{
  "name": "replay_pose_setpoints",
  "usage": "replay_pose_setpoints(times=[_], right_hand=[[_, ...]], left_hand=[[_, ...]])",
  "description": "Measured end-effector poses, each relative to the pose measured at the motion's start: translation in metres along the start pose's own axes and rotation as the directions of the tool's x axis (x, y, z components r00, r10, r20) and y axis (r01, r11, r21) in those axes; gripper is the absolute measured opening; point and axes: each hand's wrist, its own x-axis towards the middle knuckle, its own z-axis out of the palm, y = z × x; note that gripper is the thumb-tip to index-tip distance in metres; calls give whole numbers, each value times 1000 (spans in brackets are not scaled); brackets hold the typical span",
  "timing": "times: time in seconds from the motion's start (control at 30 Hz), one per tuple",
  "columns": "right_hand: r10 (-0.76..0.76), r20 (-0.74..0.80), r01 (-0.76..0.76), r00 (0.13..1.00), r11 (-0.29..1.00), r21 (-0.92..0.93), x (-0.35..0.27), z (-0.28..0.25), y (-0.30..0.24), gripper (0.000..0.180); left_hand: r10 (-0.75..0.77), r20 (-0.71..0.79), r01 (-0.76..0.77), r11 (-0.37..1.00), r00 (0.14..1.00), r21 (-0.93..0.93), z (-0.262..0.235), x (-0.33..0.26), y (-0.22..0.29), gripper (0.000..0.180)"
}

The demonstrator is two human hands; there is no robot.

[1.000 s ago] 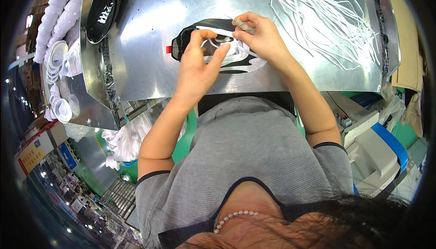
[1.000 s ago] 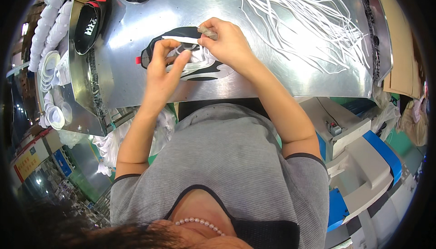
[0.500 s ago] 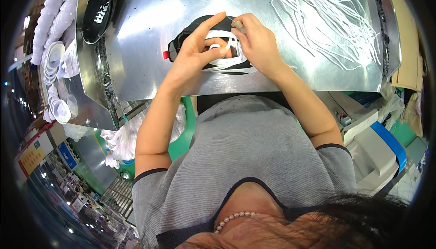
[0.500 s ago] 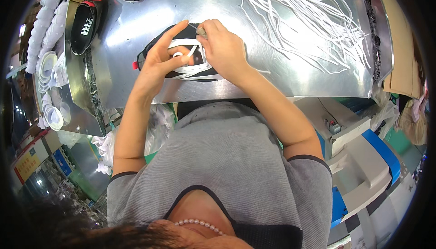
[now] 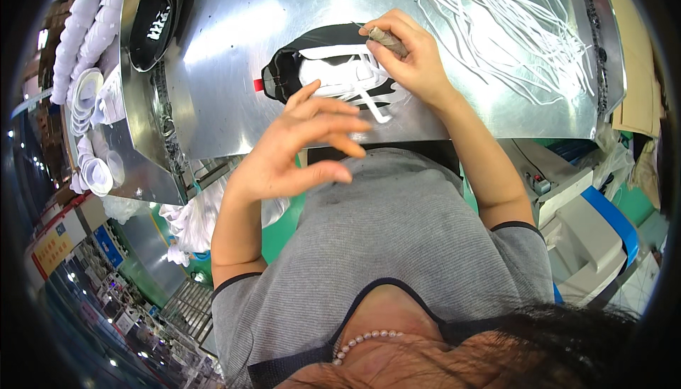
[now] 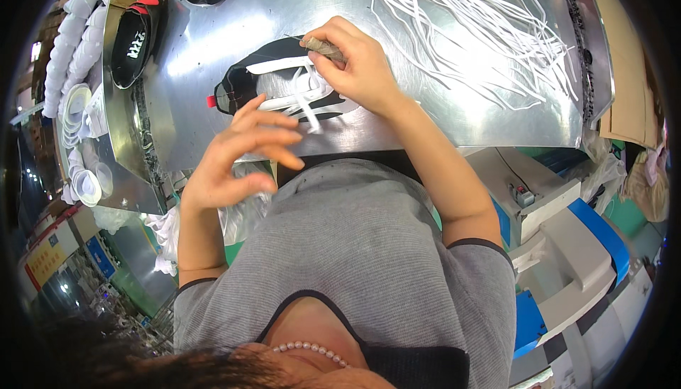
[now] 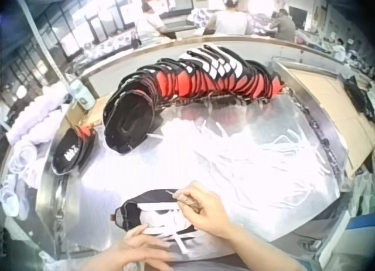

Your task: The person laces white shoelaces through the eyelets of a black and white sneaker on a metal workbench. They pull the laces through each eyelet, adjust the tension, and arrange the laces across the shoe's upper. The person repeats this process for a second shoe.

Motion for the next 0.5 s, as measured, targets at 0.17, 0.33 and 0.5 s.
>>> replay_pose_setpoints(times=[0.17, 0.33, 0.5], right_hand=[[105, -57, -106, 993, 994, -24, -11, -6, -18, 14], [117, 43, -96, 992, 937, -335, -54, -1, -42, 20], [212, -9, -209, 977, 955, -209, -51, 6, -47, 14]], left_hand=[[-10, -436, 184, 916, 900, 358, 8, -7, -12, 32], [-23, -460, 258, 853, 887, 455, 38, 14, -30, 22], [-66, -506, 254, 916, 860, 312, 42, 28, -41, 16]])
